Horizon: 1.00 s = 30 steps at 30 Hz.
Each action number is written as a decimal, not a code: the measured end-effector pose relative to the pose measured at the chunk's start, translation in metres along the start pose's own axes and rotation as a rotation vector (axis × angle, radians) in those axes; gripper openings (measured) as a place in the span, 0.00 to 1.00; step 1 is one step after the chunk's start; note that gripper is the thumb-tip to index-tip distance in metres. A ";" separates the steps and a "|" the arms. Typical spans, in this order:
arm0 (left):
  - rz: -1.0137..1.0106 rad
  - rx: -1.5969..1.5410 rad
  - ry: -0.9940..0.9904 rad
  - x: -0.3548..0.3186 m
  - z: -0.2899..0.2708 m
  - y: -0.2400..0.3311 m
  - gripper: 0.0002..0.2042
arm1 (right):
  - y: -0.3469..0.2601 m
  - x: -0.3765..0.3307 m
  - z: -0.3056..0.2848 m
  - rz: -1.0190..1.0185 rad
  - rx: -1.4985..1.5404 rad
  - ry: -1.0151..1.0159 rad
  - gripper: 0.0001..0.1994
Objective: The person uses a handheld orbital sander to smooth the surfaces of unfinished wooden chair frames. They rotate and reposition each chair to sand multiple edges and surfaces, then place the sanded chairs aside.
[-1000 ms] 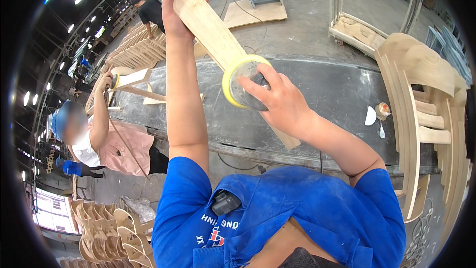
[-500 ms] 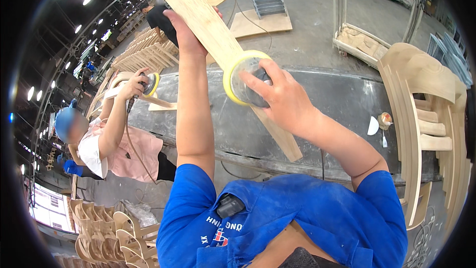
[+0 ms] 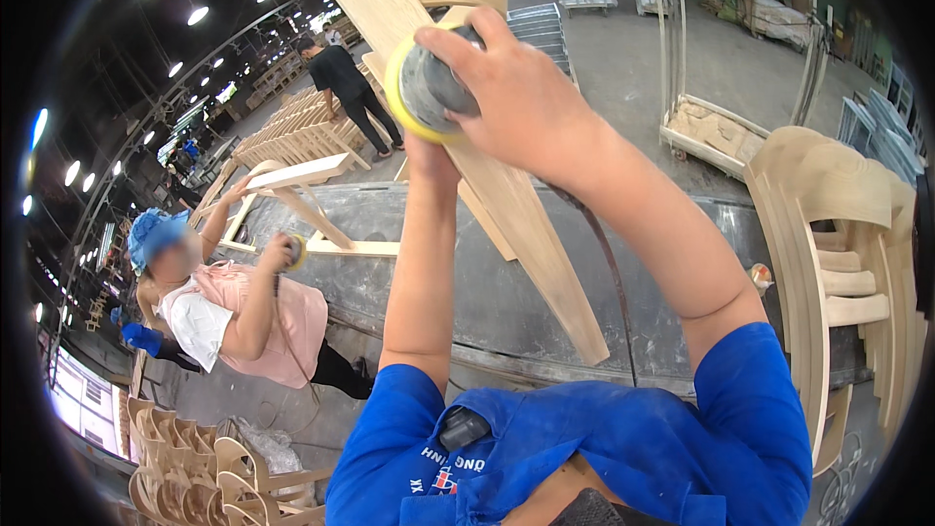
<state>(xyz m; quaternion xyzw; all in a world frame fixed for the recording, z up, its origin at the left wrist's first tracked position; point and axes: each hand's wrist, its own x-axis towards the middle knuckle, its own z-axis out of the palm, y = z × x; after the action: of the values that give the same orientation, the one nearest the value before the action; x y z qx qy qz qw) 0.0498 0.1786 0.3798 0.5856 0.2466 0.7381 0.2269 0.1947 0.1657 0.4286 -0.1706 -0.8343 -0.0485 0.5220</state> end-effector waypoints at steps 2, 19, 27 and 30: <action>0.015 -0.052 0.021 -0.003 0.004 0.001 0.35 | 0.000 0.024 0.001 -0.044 -0.023 0.052 0.33; -0.196 -0.440 -0.130 0.011 -0.032 -0.018 0.38 | -0.002 0.090 -0.012 -0.008 -0.099 -0.052 0.33; -0.085 -0.392 0.059 0.048 -0.054 -0.038 0.27 | 0.004 0.003 0.017 0.012 0.081 -0.168 0.34; -0.137 -0.423 0.052 0.063 -0.059 -0.047 0.26 | 0.000 -0.037 0.035 0.068 0.060 -0.130 0.33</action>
<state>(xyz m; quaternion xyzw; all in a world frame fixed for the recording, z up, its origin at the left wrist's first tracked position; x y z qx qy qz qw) -0.0189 0.2483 0.3861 0.4875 0.1312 0.7712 0.3879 0.1795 0.1662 0.3803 -0.1858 -0.8612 0.0056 0.4730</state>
